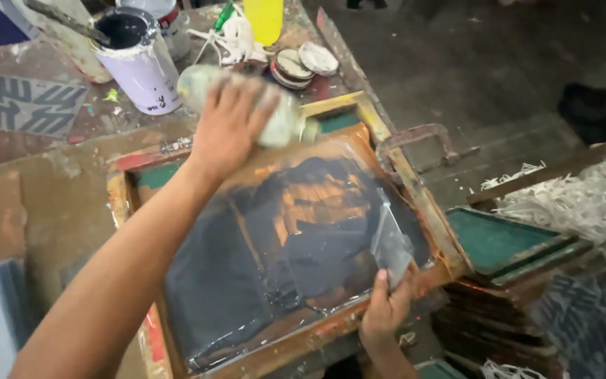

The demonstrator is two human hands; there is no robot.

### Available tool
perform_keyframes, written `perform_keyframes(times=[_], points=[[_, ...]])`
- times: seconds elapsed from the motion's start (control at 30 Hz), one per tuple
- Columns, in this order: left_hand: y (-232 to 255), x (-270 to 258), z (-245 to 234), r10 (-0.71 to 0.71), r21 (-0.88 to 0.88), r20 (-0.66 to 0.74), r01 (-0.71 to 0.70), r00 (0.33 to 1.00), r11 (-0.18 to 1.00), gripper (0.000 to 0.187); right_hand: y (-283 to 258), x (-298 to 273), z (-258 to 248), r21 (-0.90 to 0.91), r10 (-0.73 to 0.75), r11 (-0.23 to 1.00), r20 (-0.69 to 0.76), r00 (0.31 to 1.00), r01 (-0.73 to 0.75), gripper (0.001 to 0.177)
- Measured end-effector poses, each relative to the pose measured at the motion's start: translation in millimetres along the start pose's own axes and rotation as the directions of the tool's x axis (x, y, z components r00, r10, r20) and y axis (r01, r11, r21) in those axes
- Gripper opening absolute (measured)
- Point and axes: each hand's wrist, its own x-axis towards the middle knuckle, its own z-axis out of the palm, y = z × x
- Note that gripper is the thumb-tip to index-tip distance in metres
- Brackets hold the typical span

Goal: The person performs screen printing by placing a white fabric square onto a wooden frame with a mesh screen. They use a squeegee to spread dark ink across the screen and pull it through to transfer a pattern onto the fabric. The printed fabric is then removed and stacked with other finished pieces.

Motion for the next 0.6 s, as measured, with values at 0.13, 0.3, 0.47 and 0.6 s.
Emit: perform_keyframes(times=[0.13,0.3,0.47,0.6], points=[[26,-31,-24,0.292,0.238,0.275,-0.359,0.916,0.902,0.073,-32,9,6,0.004,-0.083,0.997,0.065,0.994,0.083,0.04],[52,-56,-44,0.4,0.268,0.323,-0.488,0.858,0.831,0.065,-43,10,3,-0.058,-0.172,0.982,0.083,0.982,0.177,0.04],[65,-55,-66,0.439,0.246,0.303,-0.514,0.846,0.822,0.059,-47,10,5,-0.056,-0.176,0.982,0.088,0.98,0.182,0.041],[68,-52,-79,0.447,0.255,0.298,-0.521,0.844,0.814,0.062,-38,10,3,-0.058,-0.167,0.984,0.073,0.983,0.171,0.04]])
